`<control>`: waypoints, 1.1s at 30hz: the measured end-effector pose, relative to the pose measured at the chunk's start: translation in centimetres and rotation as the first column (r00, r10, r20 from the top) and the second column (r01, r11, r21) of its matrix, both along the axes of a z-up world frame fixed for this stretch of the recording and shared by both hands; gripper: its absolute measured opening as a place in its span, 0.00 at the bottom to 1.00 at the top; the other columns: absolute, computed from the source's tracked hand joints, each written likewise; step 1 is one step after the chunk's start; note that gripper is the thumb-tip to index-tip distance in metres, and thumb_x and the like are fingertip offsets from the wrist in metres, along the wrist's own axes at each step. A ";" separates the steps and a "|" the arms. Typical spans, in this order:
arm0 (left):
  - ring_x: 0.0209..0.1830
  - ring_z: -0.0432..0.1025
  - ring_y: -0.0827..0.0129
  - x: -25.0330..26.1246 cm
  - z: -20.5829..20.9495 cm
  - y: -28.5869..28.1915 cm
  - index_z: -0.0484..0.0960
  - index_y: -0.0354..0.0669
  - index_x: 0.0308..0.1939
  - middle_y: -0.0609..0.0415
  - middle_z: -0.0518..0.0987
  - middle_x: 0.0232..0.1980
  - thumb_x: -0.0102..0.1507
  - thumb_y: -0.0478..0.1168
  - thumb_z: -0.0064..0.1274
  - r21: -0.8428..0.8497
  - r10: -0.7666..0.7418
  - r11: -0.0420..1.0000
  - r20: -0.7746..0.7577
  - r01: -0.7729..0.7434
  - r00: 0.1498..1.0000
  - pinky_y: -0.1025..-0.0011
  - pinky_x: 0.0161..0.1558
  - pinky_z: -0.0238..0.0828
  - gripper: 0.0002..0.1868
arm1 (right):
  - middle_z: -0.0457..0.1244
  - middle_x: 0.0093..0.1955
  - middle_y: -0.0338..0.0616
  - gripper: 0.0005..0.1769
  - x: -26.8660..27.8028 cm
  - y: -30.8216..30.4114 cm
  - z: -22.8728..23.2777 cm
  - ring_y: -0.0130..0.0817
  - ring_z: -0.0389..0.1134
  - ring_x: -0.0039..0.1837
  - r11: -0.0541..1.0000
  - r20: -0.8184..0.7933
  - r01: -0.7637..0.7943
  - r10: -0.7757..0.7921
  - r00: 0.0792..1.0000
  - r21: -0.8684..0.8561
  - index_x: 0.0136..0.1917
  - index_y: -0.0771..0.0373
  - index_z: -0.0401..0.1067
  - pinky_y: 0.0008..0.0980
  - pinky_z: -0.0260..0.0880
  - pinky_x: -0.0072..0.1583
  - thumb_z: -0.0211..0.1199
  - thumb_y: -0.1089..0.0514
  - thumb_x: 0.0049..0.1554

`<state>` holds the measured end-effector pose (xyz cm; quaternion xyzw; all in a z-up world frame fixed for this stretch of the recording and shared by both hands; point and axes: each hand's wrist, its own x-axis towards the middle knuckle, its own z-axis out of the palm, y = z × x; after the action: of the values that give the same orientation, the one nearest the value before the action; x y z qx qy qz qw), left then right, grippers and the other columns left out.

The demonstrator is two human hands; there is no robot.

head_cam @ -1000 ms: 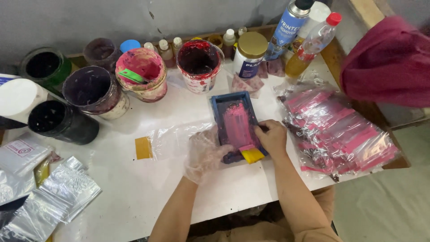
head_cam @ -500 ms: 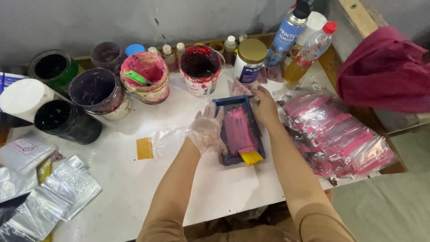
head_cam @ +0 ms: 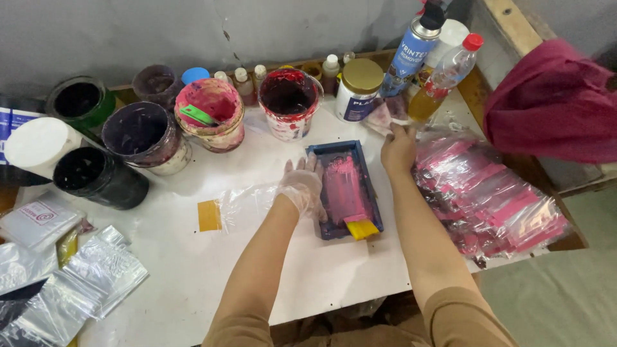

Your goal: The person smooths a clear plastic sheet on a white table, then uses a yellow squeegee to spread pink ink across a blue screen-printing frame. They repeatedly pull the squeegee through the ink to coat the screen evenly.

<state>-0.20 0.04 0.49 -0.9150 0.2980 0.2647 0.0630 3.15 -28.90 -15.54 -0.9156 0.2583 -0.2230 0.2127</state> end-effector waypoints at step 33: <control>0.84 0.40 0.49 -1.1 0.1 3.1 0.39 0.54 0.83 0.41 0.44 0.85 0.36 0.72 0.74 -0.268 0.093 0.956 -0.109 -0.119 0.990 0.44 0.79 0.31 0.83 | 0.72 0.48 0.41 0.21 -9.0 7.0 3.6 0.35 0.72 0.39 0.894 0.091 -0.267 0.251 0.964 0.360 0.56 0.51 0.81 0.32 0.71 0.42 0.74 0.52 0.48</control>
<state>-1.35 3.15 0.56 -0.9159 0.2849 0.2672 -0.0925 -5.83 -21.93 -11.96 -0.8804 0.1669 -0.1594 0.4143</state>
